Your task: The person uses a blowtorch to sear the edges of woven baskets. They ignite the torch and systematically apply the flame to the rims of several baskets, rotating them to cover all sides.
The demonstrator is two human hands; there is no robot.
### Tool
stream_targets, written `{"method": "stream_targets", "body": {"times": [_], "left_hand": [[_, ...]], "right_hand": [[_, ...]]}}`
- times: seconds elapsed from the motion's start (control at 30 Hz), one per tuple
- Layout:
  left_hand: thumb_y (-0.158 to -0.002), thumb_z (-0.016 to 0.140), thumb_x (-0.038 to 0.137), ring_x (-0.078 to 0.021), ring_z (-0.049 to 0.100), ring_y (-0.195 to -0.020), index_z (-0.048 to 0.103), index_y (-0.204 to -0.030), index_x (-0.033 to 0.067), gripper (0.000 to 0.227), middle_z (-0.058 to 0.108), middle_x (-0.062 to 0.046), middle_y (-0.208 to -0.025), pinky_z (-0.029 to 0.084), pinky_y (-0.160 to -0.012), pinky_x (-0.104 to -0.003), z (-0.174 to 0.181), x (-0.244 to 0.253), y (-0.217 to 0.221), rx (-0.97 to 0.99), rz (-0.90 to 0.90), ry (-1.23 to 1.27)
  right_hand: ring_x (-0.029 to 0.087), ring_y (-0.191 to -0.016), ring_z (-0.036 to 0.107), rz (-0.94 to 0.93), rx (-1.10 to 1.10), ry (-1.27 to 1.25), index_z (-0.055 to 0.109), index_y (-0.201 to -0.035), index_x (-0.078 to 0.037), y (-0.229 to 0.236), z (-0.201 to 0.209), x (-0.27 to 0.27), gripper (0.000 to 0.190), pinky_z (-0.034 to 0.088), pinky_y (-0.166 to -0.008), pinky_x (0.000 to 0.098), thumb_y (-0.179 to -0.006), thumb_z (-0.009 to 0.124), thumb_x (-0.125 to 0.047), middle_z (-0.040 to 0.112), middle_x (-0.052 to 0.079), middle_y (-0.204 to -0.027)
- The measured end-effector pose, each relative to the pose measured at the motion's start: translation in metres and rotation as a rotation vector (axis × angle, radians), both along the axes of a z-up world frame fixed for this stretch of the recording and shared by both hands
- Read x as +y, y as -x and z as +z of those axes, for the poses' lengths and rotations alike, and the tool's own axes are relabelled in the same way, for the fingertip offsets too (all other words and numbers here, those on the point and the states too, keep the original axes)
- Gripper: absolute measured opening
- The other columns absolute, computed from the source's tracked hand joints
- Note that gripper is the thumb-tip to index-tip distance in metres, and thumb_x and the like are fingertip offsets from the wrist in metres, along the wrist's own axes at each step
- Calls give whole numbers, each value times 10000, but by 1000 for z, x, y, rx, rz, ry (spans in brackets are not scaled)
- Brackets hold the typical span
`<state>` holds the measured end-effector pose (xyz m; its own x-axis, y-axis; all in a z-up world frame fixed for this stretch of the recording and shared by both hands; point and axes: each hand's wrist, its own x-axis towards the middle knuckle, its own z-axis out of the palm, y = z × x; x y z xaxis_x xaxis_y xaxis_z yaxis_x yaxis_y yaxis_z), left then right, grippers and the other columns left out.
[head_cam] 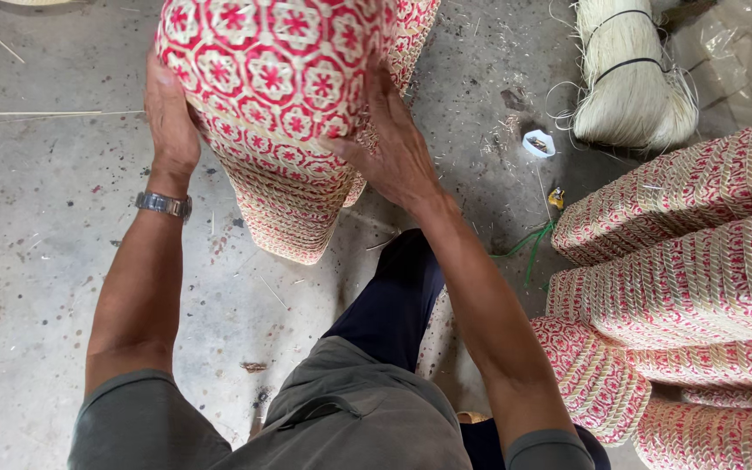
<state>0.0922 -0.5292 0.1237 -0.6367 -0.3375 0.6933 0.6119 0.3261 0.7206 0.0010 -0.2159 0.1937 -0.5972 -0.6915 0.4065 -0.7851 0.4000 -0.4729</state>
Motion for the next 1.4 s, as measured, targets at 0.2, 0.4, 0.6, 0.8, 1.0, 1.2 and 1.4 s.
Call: {"method": "stream_targets", "body": {"times": [0.2, 0.4, 0.6, 0.8, 1.0, 1.2, 1.4], "left_hand": [[-1164, 311, 574, -252, 497, -1491, 346, -1616, -1, 732, 509, -190, -1593, 397, -1299, -419, -21, 3, 5, 6, 62, -64], [-1174, 349, 536, -258, 450, -1511, 241, -1630, -34, 738, 440, -201, -1627, 371, -1310, -419, -15, 8, -1, 22, -49, -95], [-1228, 373, 479, -287, 313, -1591, 219, -1634, -5, 650, 273, -203, -1694, 284, -1354, -420, -32, 29, -13, 77, 567, 40], [-1142, 518, 287, -359, 555, -1191, 447, -1416, -87, 469, 571, -256, -1316, 474, -1033, -468, -93, 173, -95, 51, 560, 313], [-861, 741, 486, -292, 683, -790, 511, -1519, 104, 795, 708, -150, -902, 555, -715, -404, -99, 301, -99, -892, -138, 666], [-1022, 666, 319, -390, 707, -1031, 562, -1461, -23, 566, 680, -252, -1335, 576, -808, -437, -124, 305, -80, -399, -335, 868], [-986, 666, 221, -288, 691, -774, 635, -1427, 21, 485, 693, -217, -982, 554, -717, -361, -156, 270, -83, -480, -608, 949]], "right_hand": [[418, -1632, 167, -14, -53, 47, -19, -1693, -143, 0, -12, -7, 1159, 280, -1262, 551, -947, 561, -815, 18, 255, -1756], [430, -1649, 108, 42, -1, 128, -71, -1689, -143, -1, -35, -11, 1074, 241, -1336, 537, -1013, 498, -753, 1, 263, -1768], [472, -1607, 99, 15, -157, 130, 136, -1691, -113, -29, -46, 32, 1017, 243, -1278, 520, -972, 525, -718, -56, 327, -1710], [442, -1425, 441, -526, -250, -57, 585, -1372, -10, -110, -159, 228, 619, 409, -1146, 471, -907, 731, -391, 384, 257, -1611], [412, -1402, 496, -1064, -136, -312, 660, -1327, -64, -266, -208, 396, 531, 406, -1161, 528, -906, 755, -372, 527, 176, -1485], [456, -1454, 349, -1478, 24, -260, 680, -1332, -113, -366, -189, 401, 566, 355, -1079, 646, -869, 778, -423, 423, 214, -1571], [401, -1472, 341, -1603, -28, -221, 705, -1281, -136, -363, -180, 385, 554, 339, -1085, 683, -817, 792, -427, 456, 155, -1552]]}}
